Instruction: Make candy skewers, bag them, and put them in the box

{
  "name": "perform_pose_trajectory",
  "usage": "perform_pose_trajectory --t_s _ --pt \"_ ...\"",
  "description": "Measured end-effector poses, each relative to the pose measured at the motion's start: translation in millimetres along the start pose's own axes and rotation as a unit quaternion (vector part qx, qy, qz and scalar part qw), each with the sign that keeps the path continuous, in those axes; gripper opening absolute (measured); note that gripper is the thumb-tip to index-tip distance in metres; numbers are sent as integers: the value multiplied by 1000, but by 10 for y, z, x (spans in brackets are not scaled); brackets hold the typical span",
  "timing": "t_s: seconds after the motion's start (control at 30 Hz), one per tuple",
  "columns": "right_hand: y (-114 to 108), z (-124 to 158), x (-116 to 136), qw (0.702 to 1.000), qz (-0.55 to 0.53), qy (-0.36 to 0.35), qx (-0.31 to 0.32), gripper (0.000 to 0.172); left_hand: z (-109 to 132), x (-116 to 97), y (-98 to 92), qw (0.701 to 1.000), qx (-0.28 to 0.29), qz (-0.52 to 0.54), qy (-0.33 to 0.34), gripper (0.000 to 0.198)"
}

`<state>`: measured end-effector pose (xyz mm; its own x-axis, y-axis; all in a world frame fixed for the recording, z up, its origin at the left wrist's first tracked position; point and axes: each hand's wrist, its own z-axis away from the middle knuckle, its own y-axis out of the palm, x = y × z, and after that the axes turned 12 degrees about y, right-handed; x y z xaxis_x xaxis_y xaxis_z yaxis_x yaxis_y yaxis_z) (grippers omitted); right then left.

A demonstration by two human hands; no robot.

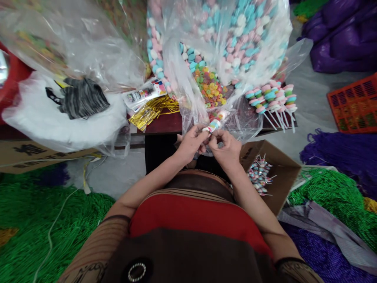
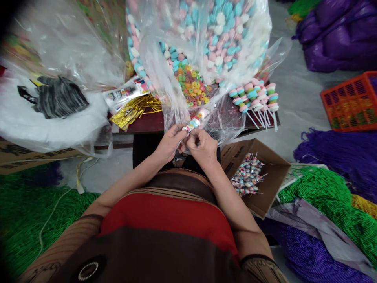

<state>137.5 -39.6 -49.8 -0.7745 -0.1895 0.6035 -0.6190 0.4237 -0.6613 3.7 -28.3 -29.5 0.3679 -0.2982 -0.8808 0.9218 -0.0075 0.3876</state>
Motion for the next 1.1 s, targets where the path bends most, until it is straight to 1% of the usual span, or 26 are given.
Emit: perform_pose_trajectory --t_s 0.1,0.17,0.27,0.37,0.47,0.57,0.67,0.8,0.97,1.1 --pt "-41 -6 12 999 -31 -3 -14 11 -1 -14 -2 998 45 52 -16 8" --pt "-62 -28 21 999 -43 -3 -15 11 -6 -46 -5 993 69 94 -30 9" --pt "-71 -68 23 999 -42 -15 -16 11 -18 -94 -12 987 85 134 -32 10" --pt "-69 -90 18 999 -35 -24 -2 10 -24 -105 -24 988 71 136 -20 12" --pt "-76 -92 30 999 -36 -25 15 10 -28 -80 -27 989 26 144 -8 15" --pt "-92 -90 65 998 -56 -28 0 13 -38 -46 -15 986 -16 168 11 19" --pt "-96 -97 93 998 -52 -45 -7 12 -47 -22 -3 984 -33 173 27 22" --pt "-72 -111 77 998 -18 -63 3 9 -50 -12 -14 987 -38 152 34 25" --pt "-56 -111 37 999 -1 -36 14 13 -57 -2 -42 991 -8 125 46 25" --pt "-57 -122 45 999 26 -33 9 14 -73 14 -32 995 -13 76 65 27"
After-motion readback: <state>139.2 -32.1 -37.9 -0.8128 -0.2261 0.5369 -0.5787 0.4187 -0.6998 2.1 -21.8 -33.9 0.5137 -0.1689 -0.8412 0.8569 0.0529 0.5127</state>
